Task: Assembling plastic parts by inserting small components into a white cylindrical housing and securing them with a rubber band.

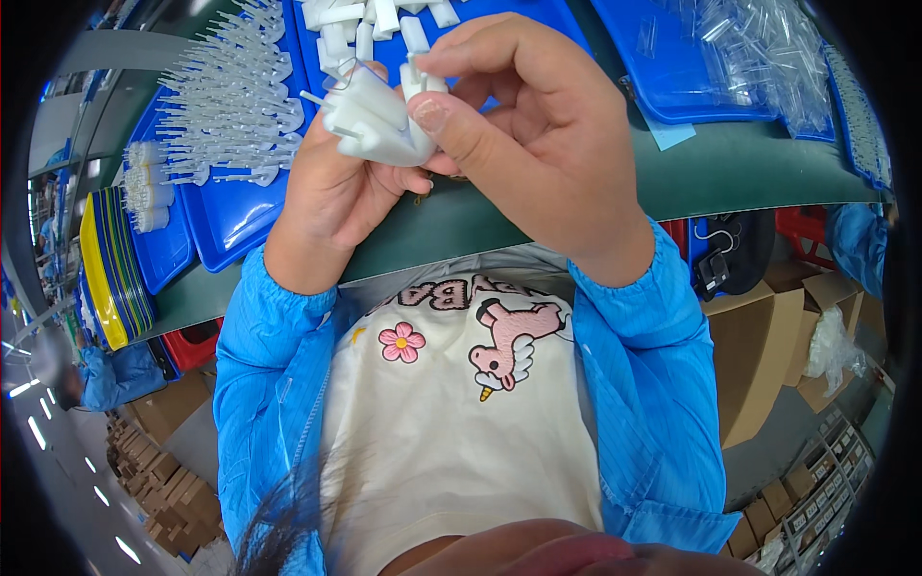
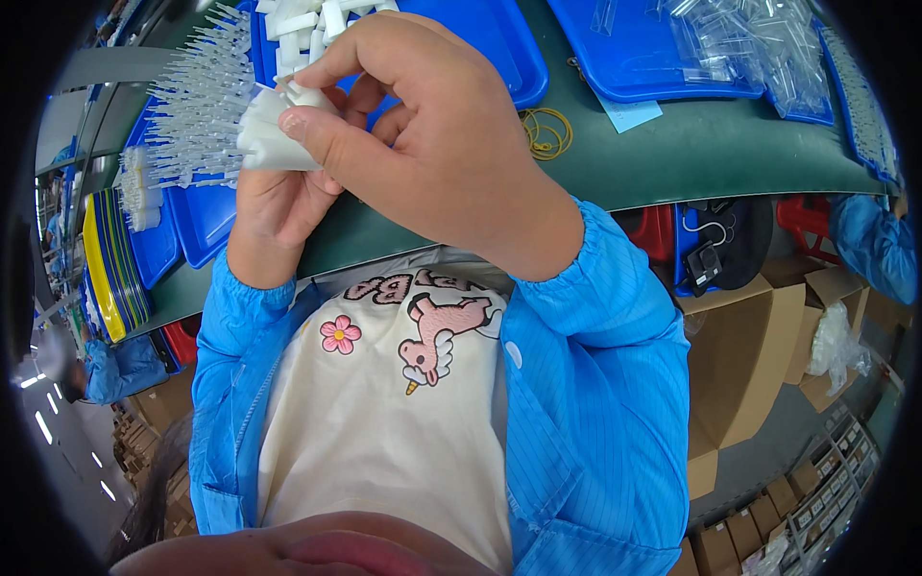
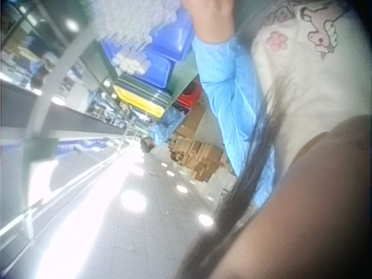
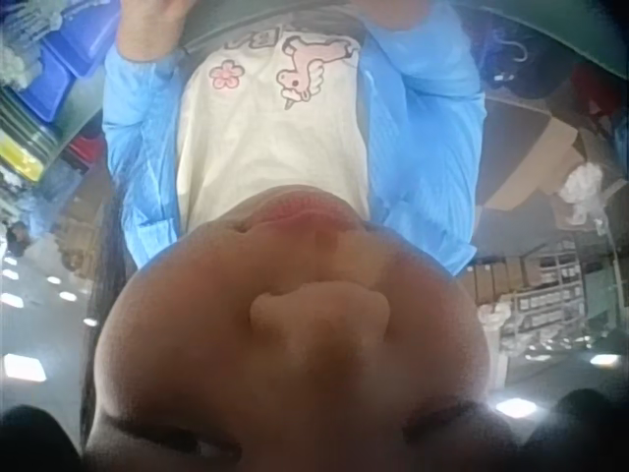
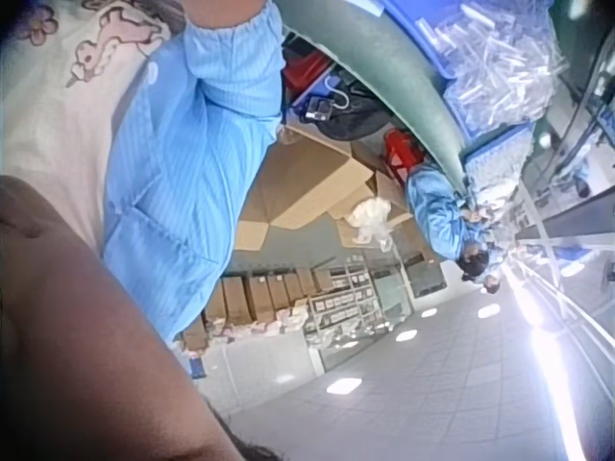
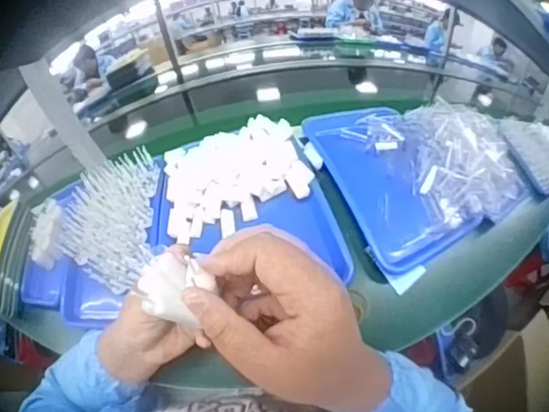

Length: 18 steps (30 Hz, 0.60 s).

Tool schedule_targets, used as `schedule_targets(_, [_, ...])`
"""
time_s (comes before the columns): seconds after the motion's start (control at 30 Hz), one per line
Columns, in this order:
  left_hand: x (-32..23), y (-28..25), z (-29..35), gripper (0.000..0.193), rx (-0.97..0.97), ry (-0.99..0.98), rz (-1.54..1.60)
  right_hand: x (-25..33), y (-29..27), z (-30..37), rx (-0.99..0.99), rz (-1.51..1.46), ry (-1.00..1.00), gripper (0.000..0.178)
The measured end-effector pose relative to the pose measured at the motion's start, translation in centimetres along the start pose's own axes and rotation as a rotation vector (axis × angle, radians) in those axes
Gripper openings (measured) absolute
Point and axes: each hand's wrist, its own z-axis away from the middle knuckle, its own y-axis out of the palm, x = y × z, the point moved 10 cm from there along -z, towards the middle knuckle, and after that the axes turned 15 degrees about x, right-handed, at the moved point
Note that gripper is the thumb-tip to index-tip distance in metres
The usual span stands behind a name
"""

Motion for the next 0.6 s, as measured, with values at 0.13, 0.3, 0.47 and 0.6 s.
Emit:
schedule_targets(0.13, [0.0,-0.2,0.1,0.044,-0.009,0.012,0.02,5.2,1.1,0.6,0.109,0.452,-0.752,0.015])
schedule_targets(0.3, [0.0,0.5,-0.5,0.039,0.029,-0.019,-0.005,5.3,1.5,1.4,0.119,0.401,-0.733,0.015])
schedule_targets(0.47, [-1.1,0.6,-0.3,0.037,0.08,0.082,-0.083,1.0,-0.5,1.1,-0.013,0.077,-0.061,0.026])
schedule_targets(0.6, [-1.1,1.1,-0.3,0.041,0.055,0.091,-0.221,0.3,-0.9,1.5,-0.022,-0.045,-0.029,0.026])
